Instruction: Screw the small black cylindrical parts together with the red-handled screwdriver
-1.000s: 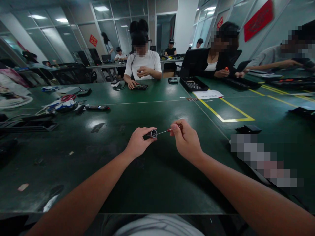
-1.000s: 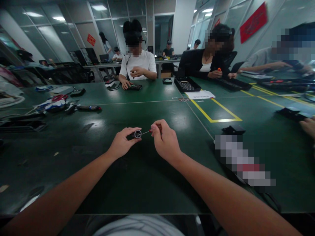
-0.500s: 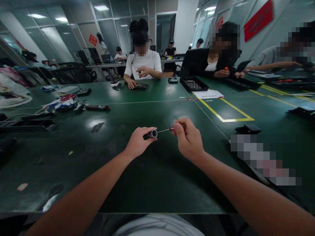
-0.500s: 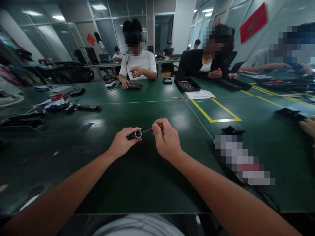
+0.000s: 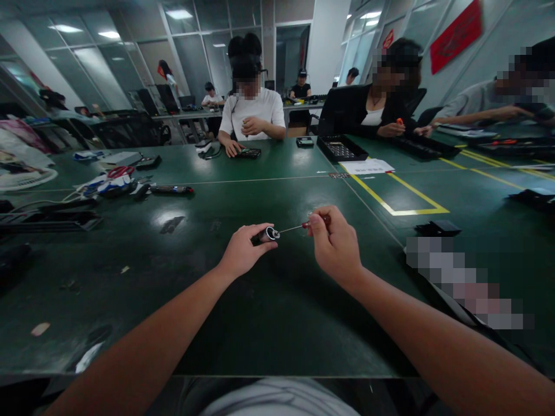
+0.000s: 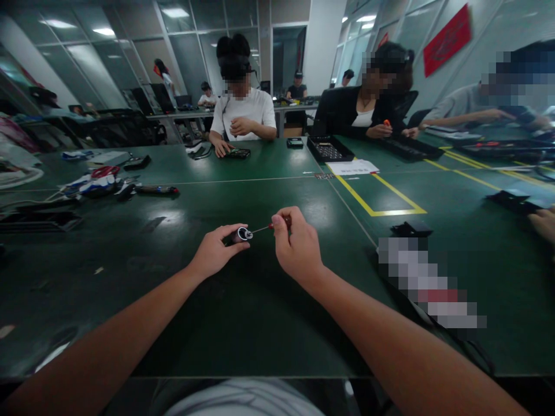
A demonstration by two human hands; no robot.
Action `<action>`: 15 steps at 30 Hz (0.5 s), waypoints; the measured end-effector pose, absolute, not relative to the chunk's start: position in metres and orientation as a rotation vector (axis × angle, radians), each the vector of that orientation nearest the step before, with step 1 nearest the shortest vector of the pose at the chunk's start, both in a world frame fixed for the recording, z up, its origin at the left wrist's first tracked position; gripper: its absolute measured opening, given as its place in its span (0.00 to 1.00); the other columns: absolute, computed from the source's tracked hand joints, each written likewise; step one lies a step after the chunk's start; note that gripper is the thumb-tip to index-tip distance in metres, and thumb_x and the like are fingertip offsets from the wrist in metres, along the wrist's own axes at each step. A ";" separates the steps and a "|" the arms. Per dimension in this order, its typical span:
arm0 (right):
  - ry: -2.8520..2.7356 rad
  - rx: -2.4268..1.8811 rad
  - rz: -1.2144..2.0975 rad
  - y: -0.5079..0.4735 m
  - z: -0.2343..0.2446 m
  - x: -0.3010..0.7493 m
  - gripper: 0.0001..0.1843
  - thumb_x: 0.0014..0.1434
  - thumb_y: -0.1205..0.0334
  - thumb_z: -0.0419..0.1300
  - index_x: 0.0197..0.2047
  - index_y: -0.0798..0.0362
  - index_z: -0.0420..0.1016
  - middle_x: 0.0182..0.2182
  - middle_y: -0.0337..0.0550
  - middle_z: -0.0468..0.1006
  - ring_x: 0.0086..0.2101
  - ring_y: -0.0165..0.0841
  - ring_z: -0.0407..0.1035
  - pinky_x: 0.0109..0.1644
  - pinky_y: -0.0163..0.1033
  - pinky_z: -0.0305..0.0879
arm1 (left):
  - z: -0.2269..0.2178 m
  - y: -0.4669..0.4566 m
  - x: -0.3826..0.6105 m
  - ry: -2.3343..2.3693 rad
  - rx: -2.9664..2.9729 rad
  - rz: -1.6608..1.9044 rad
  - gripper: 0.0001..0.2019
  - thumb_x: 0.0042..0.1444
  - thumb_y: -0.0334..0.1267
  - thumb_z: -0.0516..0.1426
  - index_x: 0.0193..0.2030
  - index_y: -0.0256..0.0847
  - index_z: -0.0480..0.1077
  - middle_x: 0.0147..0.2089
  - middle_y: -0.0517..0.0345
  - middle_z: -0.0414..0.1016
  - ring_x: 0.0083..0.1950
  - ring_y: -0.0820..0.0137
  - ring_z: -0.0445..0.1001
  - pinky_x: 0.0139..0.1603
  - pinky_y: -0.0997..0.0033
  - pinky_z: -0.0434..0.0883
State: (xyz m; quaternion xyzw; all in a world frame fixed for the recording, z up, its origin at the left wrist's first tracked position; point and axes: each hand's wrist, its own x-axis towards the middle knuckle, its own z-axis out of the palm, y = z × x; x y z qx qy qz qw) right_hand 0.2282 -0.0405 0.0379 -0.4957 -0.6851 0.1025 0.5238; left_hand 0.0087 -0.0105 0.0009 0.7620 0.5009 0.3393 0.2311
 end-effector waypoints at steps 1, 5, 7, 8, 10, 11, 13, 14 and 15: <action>-1.643 -1.191 0.246 -0.040 0.038 0.228 0.10 0.71 0.54 0.51 0.38 0.48 0.67 0.26 0.38 0.75 0.26 0.33 0.71 0.33 0.39 0.62 | 0.000 -0.010 0.009 1.373 2.089 0.939 0.22 0.56 0.43 0.67 0.58 0.50 0.74 0.52 0.54 0.79 0.52 0.59 0.75 0.60 0.51 0.67; -1.663 -1.199 0.263 -0.038 0.039 0.227 0.10 0.71 0.55 0.51 0.38 0.48 0.66 0.27 0.38 0.76 0.27 0.33 0.70 0.33 0.39 0.62 | -0.001 -0.009 0.009 1.364 2.045 0.952 0.22 0.56 0.41 0.67 0.58 0.49 0.75 0.55 0.54 0.78 0.56 0.59 0.75 0.64 0.50 0.66; -1.666 -1.202 0.261 -0.038 0.039 0.227 0.10 0.70 0.55 0.51 0.38 0.48 0.66 0.27 0.39 0.77 0.27 0.33 0.71 0.33 0.39 0.62 | -0.001 -0.010 0.010 1.359 2.018 0.958 0.22 0.55 0.40 0.67 0.58 0.48 0.75 0.55 0.54 0.78 0.56 0.59 0.75 0.64 0.52 0.67; -1.665 -1.204 0.261 -0.037 0.038 0.227 0.10 0.70 0.55 0.51 0.38 0.48 0.66 0.28 0.39 0.77 0.27 0.33 0.71 0.33 0.39 0.62 | 0.000 -0.010 0.010 1.354 2.006 0.961 0.22 0.55 0.39 0.67 0.57 0.47 0.75 0.55 0.54 0.78 0.56 0.60 0.75 0.64 0.52 0.68; -1.663 -1.206 0.273 -0.036 0.037 0.228 0.10 0.70 0.55 0.51 0.39 0.48 0.67 0.27 0.39 0.77 0.28 0.34 0.72 0.33 0.39 0.62 | 0.001 -0.011 0.011 1.341 1.987 0.959 0.22 0.56 0.38 0.67 0.57 0.47 0.75 0.54 0.54 0.79 0.56 0.60 0.76 0.64 0.53 0.68; -1.661 -1.206 0.281 -0.036 0.036 0.228 0.10 0.70 0.55 0.51 0.39 0.48 0.67 0.27 0.39 0.77 0.28 0.34 0.72 0.33 0.39 0.62 | 0.002 -0.011 0.011 1.337 1.978 0.954 0.22 0.56 0.38 0.67 0.58 0.47 0.75 0.54 0.54 0.79 0.55 0.60 0.76 0.63 0.53 0.69; -1.660 -1.207 0.294 -0.035 0.035 0.228 0.10 0.70 0.54 0.50 0.39 0.48 0.67 0.27 0.39 0.77 0.28 0.35 0.72 0.33 0.39 0.62 | 0.003 -0.012 0.011 1.337 1.961 0.946 0.21 0.56 0.38 0.66 0.58 0.47 0.75 0.54 0.54 0.79 0.55 0.60 0.76 0.63 0.53 0.69; -1.661 -1.207 0.297 -0.035 0.035 0.229 0.10 0.70 0.54 0.50 0.39 0.48 0.67 0.27 0.39 0.77 0.28 0.35 0.73 0.33 0.39 0.62 | 0.003 -0.012 0.011 1.338 1.954 0.942 0.22 0.56 0.38 0.66 0.58 0.47 0.75 0.54 0.54 0.79 0.55 0.60 0.76 0.63 0.53 0.69; -1.662 -1.208 0.298 -0.035 0.035 0.229 0.10 0.70 0.54 0.50 0.39 0.48 0.67 0.27 0.40 0.77 0.28 0.35 0.73 0.33 0.39 0.62 | 0.002 -0.012 0.010 1.339 1.948 0.940 0.22 0.56 0.39 0.66 0.58 0.47 0.74 0.54 0.54 0.78 0.55 0.61 0.76 0.62 0.53 0.70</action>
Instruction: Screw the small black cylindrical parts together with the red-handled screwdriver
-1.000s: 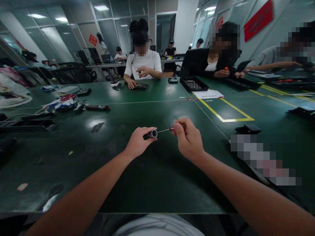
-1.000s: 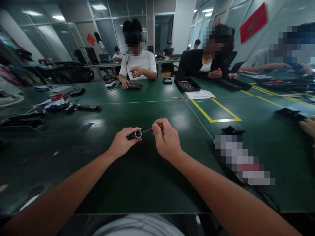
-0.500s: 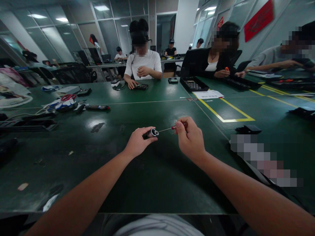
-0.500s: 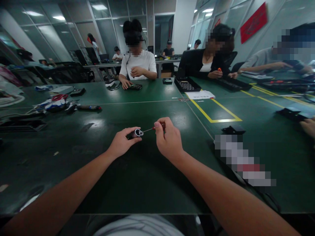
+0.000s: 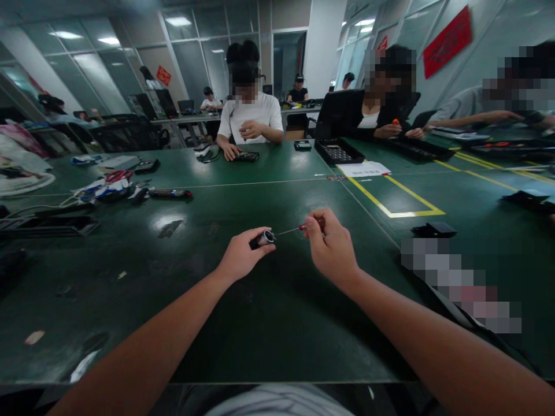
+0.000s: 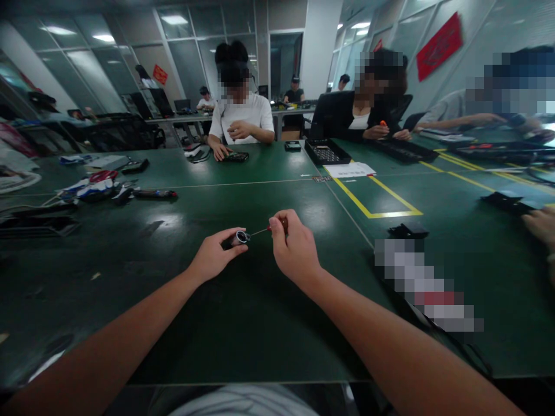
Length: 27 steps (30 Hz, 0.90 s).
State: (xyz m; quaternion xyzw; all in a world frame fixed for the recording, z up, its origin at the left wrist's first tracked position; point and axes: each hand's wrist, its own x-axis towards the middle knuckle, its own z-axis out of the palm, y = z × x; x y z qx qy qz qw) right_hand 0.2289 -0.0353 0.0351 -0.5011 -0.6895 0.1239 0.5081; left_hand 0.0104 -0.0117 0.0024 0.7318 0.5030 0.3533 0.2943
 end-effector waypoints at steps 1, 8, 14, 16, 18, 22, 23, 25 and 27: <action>-1.663 -1.208 0.297 -0.035 0.035 0.229 0.10 0.70 0.54 0.51 0.39 0.48 0.67 0.28 0.40 0.78 0.28 0.35 0.72 0.33 0.39 0.62 | 0.002 -0.011 0.010 1.341 1.943 0.942 0.22 0.56 0.39 0.66 0.58 0.47 0.74 0.54 0.54 0.78 0.55 0.61 0.76 0.62 0.54 0.70; -1.657 -1.228 0.294 -0.035 0.036 0.228 0.10 0.70 0.55 0.50 0.39 0.49 0.67 0.27 0.39 0.76 0.28 0.34 0.71 0.33 0.39 0.62 | -0.001 -0.010 0.009 1.345 1.856 0.984 0.23 0.58 0.41 0.65 0.60 0.46 0.72 0.47 0.56 0.79 0.48 0.65 0.76 0.57 0.59 0.71; -1.663 -1.223 0.301 -0.035 0.035 0.228 0.10 0.71 0.55 0.50 0.40 0.49 0.67 0.28 0.40 0.76 0.29 0.34 0.72 0.34 0.39 0.62 | -0.003 -0.007 0.006 1.275 1.714 1.053 0.23 0.61 0.48 0.60 0.61 0.45 0.69 0.45 0.55 0.77 0.43 0.67 0.75 0.46 0.66 0.71; -1.662 -1.222 0.303 -0.036 0.035 0.228 0.10 0.71 0.55 0.50 0.40 0.49 0.67 0.28 0.39 0.76 0.29 0.34 0.72 0.34 0.39 0.62 | -0.004 -0.005 0.005 1.214 1.603 1.066 0.20 0.63 0.48 0.58 0.59 0.44 0.69 0.45 0.55 0.76 0.41 0.68 0.74 0.40 0.69 0.69; -1.658 -1.229 0.305 -0.035 0.035 0.228 0.10 0.70 0.54 0.50 0.40 0.49 0.67 0.27 0.40 0.76 0.29 0.34 0.72 0.34 0.39 0.62 | -0.005 -0.004 0.006 1.132 1.481 1.089 0.17 0.64 0.46 0.56 0.56 0.43 0.69 0.43 0.55 0.76 0.38 0.70 0.73 0.35 0.72 0.67; -1.648 -1.239 0.307 -0.033 0.033 0.228 0.10 0.70 0.55 0.51 0.40 0.50 0.68 0.28 0.40 0.77 0.29 0.34 0.73 0.35 0.39 0.63 | -0.003 -0.007 0.010 1.007 1.261 1.168 0.11 0.61 0.40 0.53 0.48 0.41 0.69 0.38 0.57 0.72 0.32 0.74 0.69 0.29 0.75 0.62; -1.646 -1.239 0.305 -0.032 0.033 0.229 0.10 0.70 0.55 0.51 0.40 0.50 0.68 0.28 0.40 0.77 0.29 0.34 0.73 0.35 0.39 0.63 | -0.001 -0.008 0.011 0.991 1.221 1.172 0.10 0.60 0.39 0.54 0.47 0.41 0.68 0.37 0.59 0.70 0.31 0.75 0.67 0.28 0.76 0.61; -1.647 -1.240 0.300 -0.031 0.032 0.229 0.10 0.70 0.55 0.51 0.40 0.50 0.68 0.28 0.40 0.77 0.29 0.34 0.73 0.35 0.39 0.63 | 0.002 -0.010 0.012 0.989 1.197 1.152 0.10 0.59 0.41 0.58 0.45 0.41 0.67 0.34 0.61 0.68 0.29 0.76 0.65 0.27 0.77 0.60; -1.646 -1.244 0.293 -0.031 0.033 0.230 0.10 0.70 0.55 0.51 0.40 0.50 0.68 0.28 0.40 0.77 0.29 0.34 0.73 0.34 0.38 0.62 | 0.006 -0.011 0.013 1.043 1.235 1.126 0.11 0.59 0.44 0.60 0.42 0.41 0.67 0.33 0.62 0.66 0.29 0.76 0.64 0.27 0.77 0.60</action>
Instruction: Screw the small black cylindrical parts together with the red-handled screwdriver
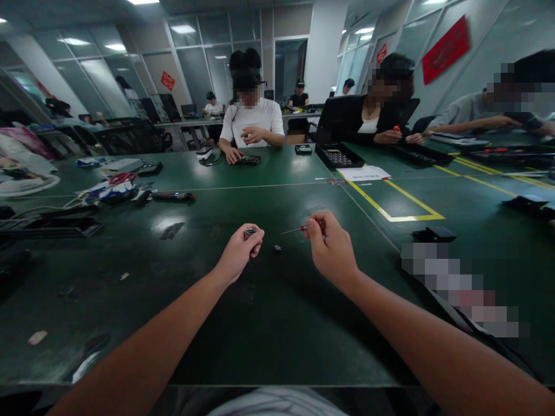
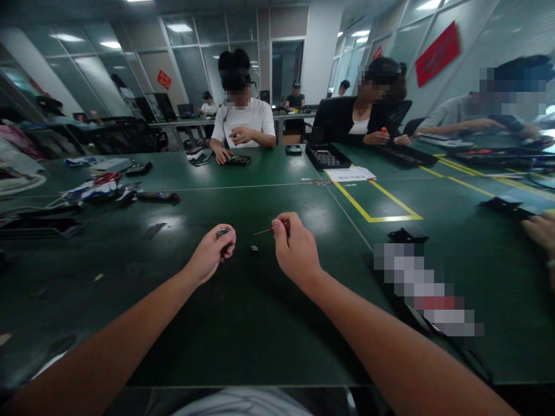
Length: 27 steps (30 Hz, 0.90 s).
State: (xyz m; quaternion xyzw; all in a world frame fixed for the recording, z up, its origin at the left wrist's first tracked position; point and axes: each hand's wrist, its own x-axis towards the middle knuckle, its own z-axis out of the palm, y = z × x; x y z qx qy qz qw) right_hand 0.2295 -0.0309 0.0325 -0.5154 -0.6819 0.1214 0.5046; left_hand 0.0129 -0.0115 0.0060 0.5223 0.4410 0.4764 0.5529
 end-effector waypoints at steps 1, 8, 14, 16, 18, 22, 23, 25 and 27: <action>-1.644 -1.243 0.292 -0.031 0.033 0.230 0.11 0.70 0.55 0.51 0.40 0.50 0.68 0.28 0.40 0.76 0.29 0.34 0.72 0.34 0.38 0.62 | 0.008 -0.012 0.013 1.087 1.273 1.110 0.13 0.59 0.46 0.61 0.42 0.40 0.68 0.32 0.62 0.67 0.29 0.76 0.65 0.27 0.77 0.61; -1.648 -1.248 0.321 -0.029 0.033 0.231 0.11 0.70 0.55 0.50 0.40 0.51 0.68 0.28 0.40 0.76 0.29 0.34 0.72 0.34 0.38 0.62 | 0.030 -0.008 0.012 1.378 1.653 0.799 0.14 0.59 0.42 0.58 0.50 0.41 0.73 0.38 0.54 0.75 0.36 0.68 0.74 0.37 0.69 0.71; -1.655 -1.242 0.308 -0.029 0.034 0.231 0.11 0.70 0.55 0.50 0.40 0.50 0.68 0.28 0.41 0.77 0.29 0.35 0.73 0.36 0.39 0.63 | 0.031 0.005 0.029 1.527 2.101 0.392 0.17 0.56 0.46 0.61 0.51 0.44 0.76 0.47 0.52 0.79 0.45 0.61 0.77 0.44 0.65 0.70; -1.658 -1.258 0.302 -0.028 0.033 0.231 0.11 0.70 0.55 0.50 0.40 0.50 0.68 0.28 0.41 0.77 0.29 0.35 0.73 0.36 0.39 0.62 | 0.025 0.011 0.035 1.565 2.149 0.255 0.21 0.56 0.50 0.62 0.54 0.46 0.76 0.49 0.51 0.79 0.48 0.58 0.77 0.45 0.63 0.70; -1.658 -1.272 0.304 -0.028 0.033 0.232 0.11 0.70 0.55 0.50 0.40 0.50 0.68 0.28 0.41 0.76 0.29 0.35 0.73 0.35 0.39 0.62 | 0.019 0.015 0.039 1.544 2.204 0.160 0.20 0.56 0.49 0.63 0.54 0.48 0.76 0.51 0.53 0.79 0.51 0.57 0.77 0.46 0.63 0.71; -1.669 -1.260 0.313 -0.027 0.032 0.231 0.11 0.70 0.55 0.50 0.40 0.50 0.68 0.28 0.40 0.76 0.30 0.35 0.73 0.36 0.39 0.63 | 0.017 0.020 0.038 1.486 2.266 0.140 0.13 0.60 0.45 0.60 0.50 0.48 0.78 0.50 0.56 0.80 0.51 0.61 0.77 0.47 0.64 0.70; -1.671 -1.253 0.311 -0.028 0.032 0.231 0.11 0.70 0.55 0.50 0.40 0.50 0.68 0.28 0.40 0.76 0.30 0.35 0.73 0.36 0.39 0.63 | 0.018 0.020 0.037 1.482 2.271 0.141 0.12 0.60 0.45 0.59 0.48 0.47 0.78 0.49 0.56 0.80 0.49 0.61 0.77 0.46 0.64 0.70; -1.674 -1.241 0.315 -0.028 0.032 0.231 0.11 0.70 0.55 0.50 0.39 0.50 0.68 0.28 0.40 0.76 0.30 0.35 0.73 0.36 0.39 0.63 | 0.022 0.019 0.032 1.482 2.263 0.133 0.12 0.61 0.46 0.59 0.45 0.47 0.79 0.48 0.56 0.81 0.48 0.61 0.77 0.45 0.64 0.69; -1.686 -1.233 0.334 -0.028 0.031 0.231 0.11 0.70 0.55 0.50 0.39 0.50 0.68 0.28 0.40 0.76 0.30 0.35 0.73 0.35 0.39 0.62 | 0.026 0.016 0.024 1.477 2.234 0.129 0.13 0.61 0.48 0.58 0.44 0.46 0.80 0.48 0.55 0.81 0.48 0.61 0.77 0.44 0.64 0.68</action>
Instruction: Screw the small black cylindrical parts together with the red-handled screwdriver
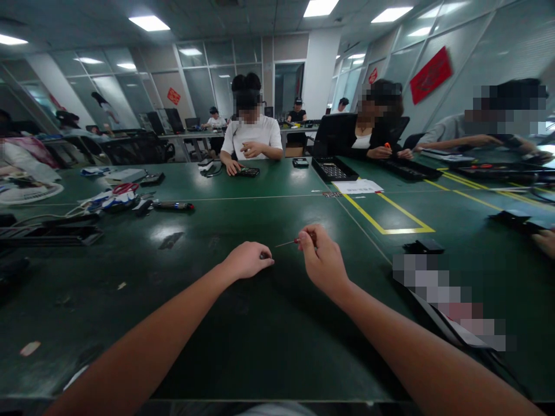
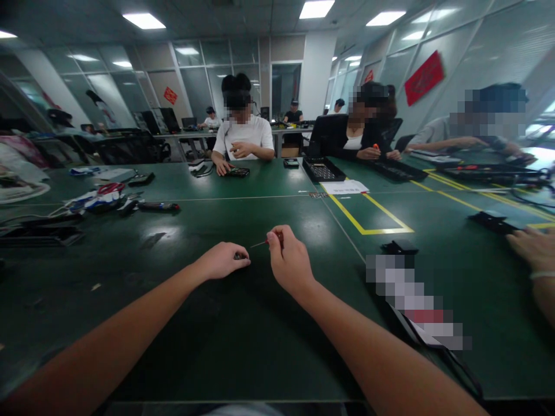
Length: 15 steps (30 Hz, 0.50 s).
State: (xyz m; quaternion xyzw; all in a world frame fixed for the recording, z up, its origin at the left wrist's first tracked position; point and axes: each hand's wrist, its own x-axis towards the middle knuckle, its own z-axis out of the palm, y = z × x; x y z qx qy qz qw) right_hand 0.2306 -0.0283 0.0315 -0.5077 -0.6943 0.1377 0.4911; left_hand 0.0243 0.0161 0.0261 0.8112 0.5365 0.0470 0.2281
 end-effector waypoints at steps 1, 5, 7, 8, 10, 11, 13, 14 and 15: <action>-1.693 -1.231 0.347 -0.029 0.031 0.231 0.11 0.70 0.55 0.50 0.40 0.50 0.68 0.28 0.40 0.76 0.30 0.35 0.73 0.34 0.38 0.62 | 0.028 0.014 0.019 1.473 2.210 0.138 0.14 0.60 0.49 0.58 0.44 0.46 0.80 0.48 0.54 0.81 0.47 0.61 0.77 0.43 0.65 0.68; -1.707 -1.230 0.379 -0.029 0.031 0.231 0.11 0.71 0.54 0.49 0.40 0.50 0.68 0.28 0.40 0.76 0.29 0.34 0.73 0.34 0.38 0.62 | 0.035 -0.001 -0.012 1.468 1.974 0.228 0.18 0.60 0.53 0.57 0.45 0.43 0.78 0.41 0.53 0.80 0.33 0.66 0.76 0.35 0.67 0.68; -1.715 -1.226 0.392 -0.030 0.031 0.231 0.11 0.71 0.54 0.50 0.40 0.50 0.68 0.28 0.40 0.76 0.30 0.34 0.73 0.34 0.38 0.62 | 0.037 -0.008 -0.034 1.468 1.817 0.342 0.19 0.59 0.54 0.57 0.44 0.41 0.77 0.39 0.54 0.79 0.28 0.70 0.72 0.32 0.70 0.66; -1.718 -1.224 0.397 -0.030 0.031 0.231 0.11 0.71 0.54 0.50 0.40 0.50 0.68 0.28 0.40 0.77 0.30 0.34 0.73 0.34 0.38 0.62 | 0.038 -0.012 -0.046 1.476 1.729 0.425 0.19 0.58 0.53 0.57 0.44 0.40 0.76 0.39 0.54 0.79 0.28 0.71 0.71 0.30 0.71 0.65; -1.723 -1.226 0.407 -0.030 0.030 0.230 0.11 0.71 0.55 0.49 0.40 0.50 0.68 0.29 0.40 0.77 0.30 0.34 0.73 0.34 0.38 0.62 | 0.041 -0.018 -0.072 1.515 1.483 0.604 0.18 0.58 0.52 0.58 0.45 0.39 0.75 0.37 0.55 0.76 0.27 0.73 0.68 0.25 0.75 0.59; -1.726 -1.228 0.413 -0.030 0.030 0.230 0.11 0.71 0.55 0.49 0.40 0.50 0.68 0.28 0.40 0.77 0.30 0.34 0.73 0.34 0.38 0.62 | 0.043 -0.021 -0.086 1.536 1.338 0.703 0.17 0.58 0.49 0.58 0.46 0.39 0.74 0.35 0.57 0.75 0.27 0.74 0.67 0.24 0.76 0.57; -1.735 -1.231 0.429 -0.029 0.030 0.230 0.11 0.71 0.55 0.49 0.41 0.50 0.68 0.28 0.40 0.76 0.30 0.34 0.72 0.34 0.38 0.62 | 0.049 -0.029 -0.113 1.572 1.061 0.916 0.13 0.60 0.44 0.55 0.46 0.39 0.72 0.32 0.62 0.71 0.26 0.77 0.64 0.23 0.78 0.56; -1.741 -1.232 0.439 -0.029 0.030 0.229 0.11 0.71 0.55 0.49 0.41 0.50 0.68 0.29 0.40 0.76 0.30 0.34 0.72 0.34 0.38 0.62 | 0.053 -0.033 -0.127 1.571 0.938 1.015 0.10 0.62 0.41 0.54 0.44 0.39 0.72 0.30 0.64 0.69 0.26 0.77 0.65 0.24 0.79 0.56; -1.746 -1.232 0.448 -0.029 0.030 0.230 0.11 0.71 0.55 0.49 0.41 0.50 0.68 0.29 0.40 0.76 0.30 0.34 0.72 0.34 0.38 0.62 | 0.057 -0.038 -0.141 1.528 0.861 1.100 0.08 0.63 0.38 0.53 0.44 0.39 0.71 0.31 0.65 0.69 0.28 0.79 0.65 0.26 0.81 0.57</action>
